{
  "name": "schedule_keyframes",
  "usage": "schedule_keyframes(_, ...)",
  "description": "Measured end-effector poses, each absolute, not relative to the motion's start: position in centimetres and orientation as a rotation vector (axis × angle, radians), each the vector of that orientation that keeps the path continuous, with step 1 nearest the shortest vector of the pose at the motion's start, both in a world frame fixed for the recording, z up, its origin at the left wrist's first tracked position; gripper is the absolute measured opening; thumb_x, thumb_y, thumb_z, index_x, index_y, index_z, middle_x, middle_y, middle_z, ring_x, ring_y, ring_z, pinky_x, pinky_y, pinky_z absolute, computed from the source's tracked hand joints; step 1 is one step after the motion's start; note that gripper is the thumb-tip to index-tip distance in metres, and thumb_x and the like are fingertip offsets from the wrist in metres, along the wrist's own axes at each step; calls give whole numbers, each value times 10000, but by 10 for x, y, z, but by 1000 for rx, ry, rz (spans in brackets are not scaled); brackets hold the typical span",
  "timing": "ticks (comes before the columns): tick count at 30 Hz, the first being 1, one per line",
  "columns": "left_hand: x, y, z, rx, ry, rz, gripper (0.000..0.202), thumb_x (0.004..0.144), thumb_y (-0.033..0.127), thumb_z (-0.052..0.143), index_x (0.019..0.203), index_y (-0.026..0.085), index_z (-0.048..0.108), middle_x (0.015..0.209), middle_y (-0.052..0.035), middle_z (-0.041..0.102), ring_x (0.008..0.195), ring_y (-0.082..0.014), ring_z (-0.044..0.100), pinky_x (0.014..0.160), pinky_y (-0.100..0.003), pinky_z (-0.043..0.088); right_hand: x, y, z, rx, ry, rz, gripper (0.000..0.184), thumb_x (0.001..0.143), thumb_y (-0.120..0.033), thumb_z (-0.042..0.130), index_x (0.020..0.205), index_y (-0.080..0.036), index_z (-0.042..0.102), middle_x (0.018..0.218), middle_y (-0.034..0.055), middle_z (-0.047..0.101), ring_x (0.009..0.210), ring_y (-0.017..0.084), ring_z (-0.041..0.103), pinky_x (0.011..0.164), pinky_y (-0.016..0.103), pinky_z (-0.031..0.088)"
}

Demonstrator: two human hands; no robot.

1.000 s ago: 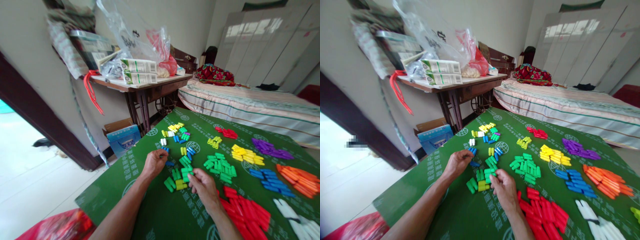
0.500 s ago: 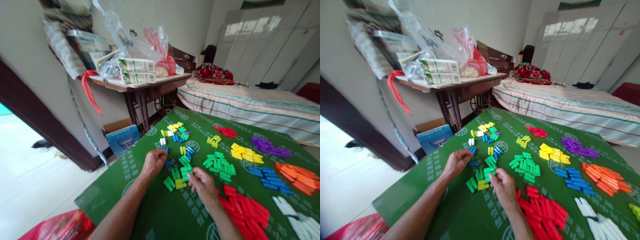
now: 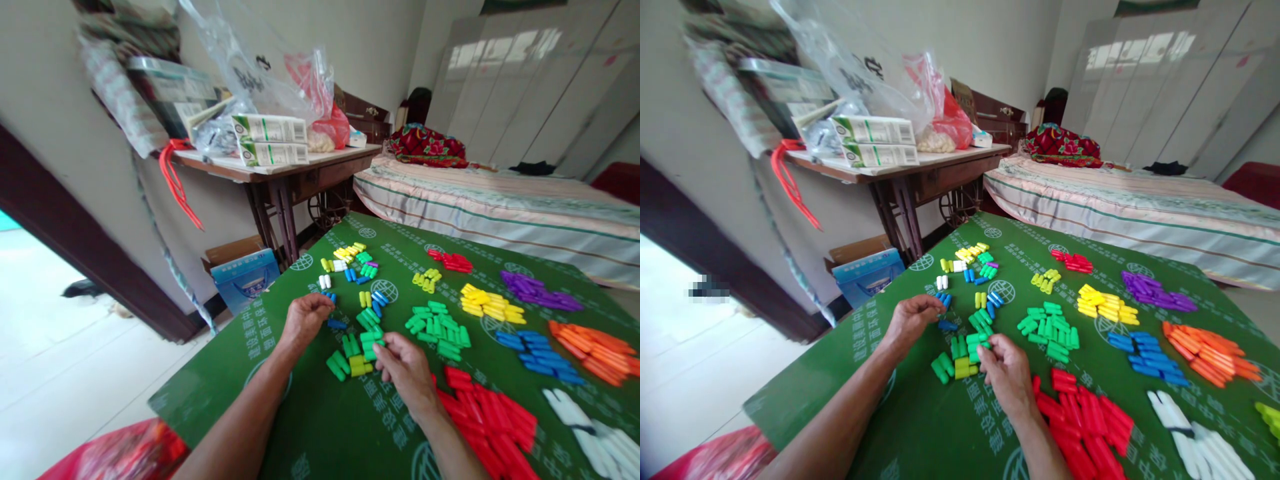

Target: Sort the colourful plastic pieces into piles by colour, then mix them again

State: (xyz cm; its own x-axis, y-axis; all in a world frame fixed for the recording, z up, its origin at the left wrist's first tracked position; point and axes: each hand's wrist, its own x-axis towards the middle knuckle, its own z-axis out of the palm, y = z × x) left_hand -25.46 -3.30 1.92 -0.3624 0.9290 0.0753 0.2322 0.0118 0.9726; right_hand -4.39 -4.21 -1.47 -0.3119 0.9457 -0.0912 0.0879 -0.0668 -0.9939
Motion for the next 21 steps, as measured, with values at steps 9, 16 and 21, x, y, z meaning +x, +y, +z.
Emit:
schedule_keyframes(9, -250, -34, 27, 1089, 1612, 1428, 150, 580, 292, 615, 634, 161, 662, 640, -28, 675, 634, -155, 607, 612, -269, 490, -44, -42, -17, -1131, -1462, 1433, 381, 774, -532, 610, 866, -163, 584, 577, -37, 579, 451, 95, 482, 438, 206, 384)
schedule_keyframes(16, -253, -29, 26, 1090, 1591, 1430, 199, 565, 329, 666, 659, 153, 675, 650, -37, 688, 627, -164, 609, 615, -285, 494, -44, -42, -4, -1118, -1409, 1398, 356, 765, -509, 613, 828, -162, 565, 559, -43, 569, 418, 79, 466, 407, 192, 367)
schedule_keyframes(21, -254, -27, 26, 1057, 1570, 1436, 210, 543, 336, 672, 658, 160, 673, 663, -36, 695, 668, -180, 624, 624, -284, 484, -19, -38, 26, -1129, -1384, 1222, 361, 745, -500, 645, 862, -164, 584, 588, -36, 594, 447, 89, 508, 438, 206, 408)
